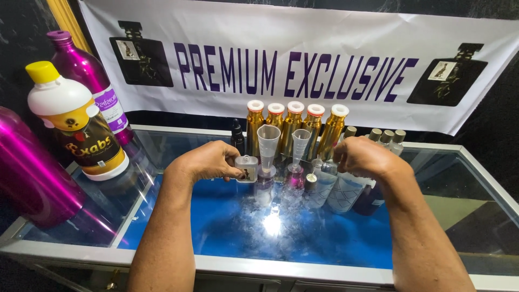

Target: Organizing and filling small perfume vials and bottles on a glass display counter using a dropper.

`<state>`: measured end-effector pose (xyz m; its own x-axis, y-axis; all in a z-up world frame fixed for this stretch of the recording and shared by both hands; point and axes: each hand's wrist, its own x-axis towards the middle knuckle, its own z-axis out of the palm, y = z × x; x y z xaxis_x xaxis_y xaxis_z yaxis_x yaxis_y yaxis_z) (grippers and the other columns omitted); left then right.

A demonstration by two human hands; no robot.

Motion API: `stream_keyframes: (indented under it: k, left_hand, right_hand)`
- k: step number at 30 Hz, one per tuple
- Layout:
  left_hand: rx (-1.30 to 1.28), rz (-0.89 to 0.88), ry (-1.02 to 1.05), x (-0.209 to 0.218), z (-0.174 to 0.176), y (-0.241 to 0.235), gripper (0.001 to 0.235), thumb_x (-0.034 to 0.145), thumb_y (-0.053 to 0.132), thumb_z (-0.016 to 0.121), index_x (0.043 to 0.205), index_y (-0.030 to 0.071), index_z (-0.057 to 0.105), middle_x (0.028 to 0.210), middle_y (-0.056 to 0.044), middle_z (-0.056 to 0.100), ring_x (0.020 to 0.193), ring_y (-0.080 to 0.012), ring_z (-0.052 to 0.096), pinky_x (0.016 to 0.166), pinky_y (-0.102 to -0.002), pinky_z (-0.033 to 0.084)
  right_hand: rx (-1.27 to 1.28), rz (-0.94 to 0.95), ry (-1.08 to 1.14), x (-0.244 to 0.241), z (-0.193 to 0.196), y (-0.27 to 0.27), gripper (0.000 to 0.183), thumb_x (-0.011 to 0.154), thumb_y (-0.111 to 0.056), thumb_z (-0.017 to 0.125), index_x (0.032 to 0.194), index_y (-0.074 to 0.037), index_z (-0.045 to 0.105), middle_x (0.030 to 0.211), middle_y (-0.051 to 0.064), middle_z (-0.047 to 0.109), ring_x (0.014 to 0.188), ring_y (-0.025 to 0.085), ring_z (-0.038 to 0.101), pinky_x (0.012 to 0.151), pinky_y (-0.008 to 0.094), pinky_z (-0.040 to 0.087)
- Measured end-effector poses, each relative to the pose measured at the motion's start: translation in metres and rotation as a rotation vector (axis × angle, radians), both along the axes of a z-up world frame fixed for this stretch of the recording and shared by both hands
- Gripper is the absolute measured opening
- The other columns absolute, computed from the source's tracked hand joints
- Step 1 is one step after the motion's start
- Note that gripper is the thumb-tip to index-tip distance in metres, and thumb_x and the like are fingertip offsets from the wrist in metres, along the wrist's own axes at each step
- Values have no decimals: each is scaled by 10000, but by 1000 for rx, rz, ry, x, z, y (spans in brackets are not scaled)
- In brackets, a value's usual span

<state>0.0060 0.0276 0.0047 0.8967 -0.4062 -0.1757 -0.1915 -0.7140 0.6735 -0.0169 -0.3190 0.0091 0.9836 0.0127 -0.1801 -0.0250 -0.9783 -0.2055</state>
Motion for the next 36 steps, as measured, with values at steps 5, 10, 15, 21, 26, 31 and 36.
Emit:
stream_keyframes:
  k: [5, 10, 15, 21, 26, 31, 36]
  left_hand:
    - [-4, 0, 2, 1, -3, 0, 276, 754, 184, 909, 982, 59, 817, 788, -107, 790, 675, -198, 733, 702, -319, 562]
    - [5, -14, -14, 2, -5, -1, 277, 744, 203, 918, 961, 62, 817, 763, -102, 780, 671, -199, 730, 697, -318, 556]
    - [-20, -34, -34, 0, -4, -2, 250, 751, 200, 914, 953, 82, 825, 754, -80, 779, 656, -177, 730, 687, -304, 558]
    - [-41, -70, -41, 3, -9, -1, 258, 753, 184, 911, 967, 73, 820, 752, -87, 774, 654, -181, 729, 693, -304, 564]
    - [-62, -89, -54, 7, -15, -2, 266, 753, 192, 910, 971, 73, 815, 752, -93, 778, 647, -182, 732, 679, -309, 566]
    - [-66, -101, -72, 3, -8, -5, 275, 757, 194, 900, 988, 75, 809, 753, -86, 780, 649, -170, 732, 682, -303, 570]
    - [56, -106, -10, -9, 9, -10, 108, 853, 141, 777, 951, 98, 790, 841, -9, 716, 753, -102, 613, 661, -263, 481]
  right_hand:
    - [11, 13, 12, -4, 8, 12, 361, 843, 4, 733, 1147, -161, 838, 1064, 152, 821, 1033, 351, 776, 891, 430, 595]
    - [115, 30, -143, 7, -2, 14, 363, 887, -12, 722, 1218, -145, 789, 1088, 199, 794, 1070, 405, 747, 941, 469, 584]
    - [21, 74, -184, 16, -18, 20, 380, 886, -27, 717, 1210, -211, 789, 1058, 140, 808, 1086, 353, 750, 948, 442, 588]
    - [-4, 52, -208, 17, -20, 23, 278, 888, -100, 733, 1130, -212, 812, 996, 135, 814, 1028, 351, 768, 935, 440, 590]
    - [91, 37, -267, 17, -23, 7, 257, 897, -132, 712, 1133, -192, 796, 977, 165, 815, 1039, 406, 745, 917, 490, 582]
    - [120, 40, -318, -9, 11, 17, 266, 920, -120, 665, 1171, -97, 750, 1004, 249, 793, 1041, 472, 720, 909, 547, 566]
    - [218, -115, -210, -26, 38, 31, 188, 1002, -173, 635, 1157, -95, 707, 1171, 136, 754, 1015, 277, 726, 850, 391, 597]
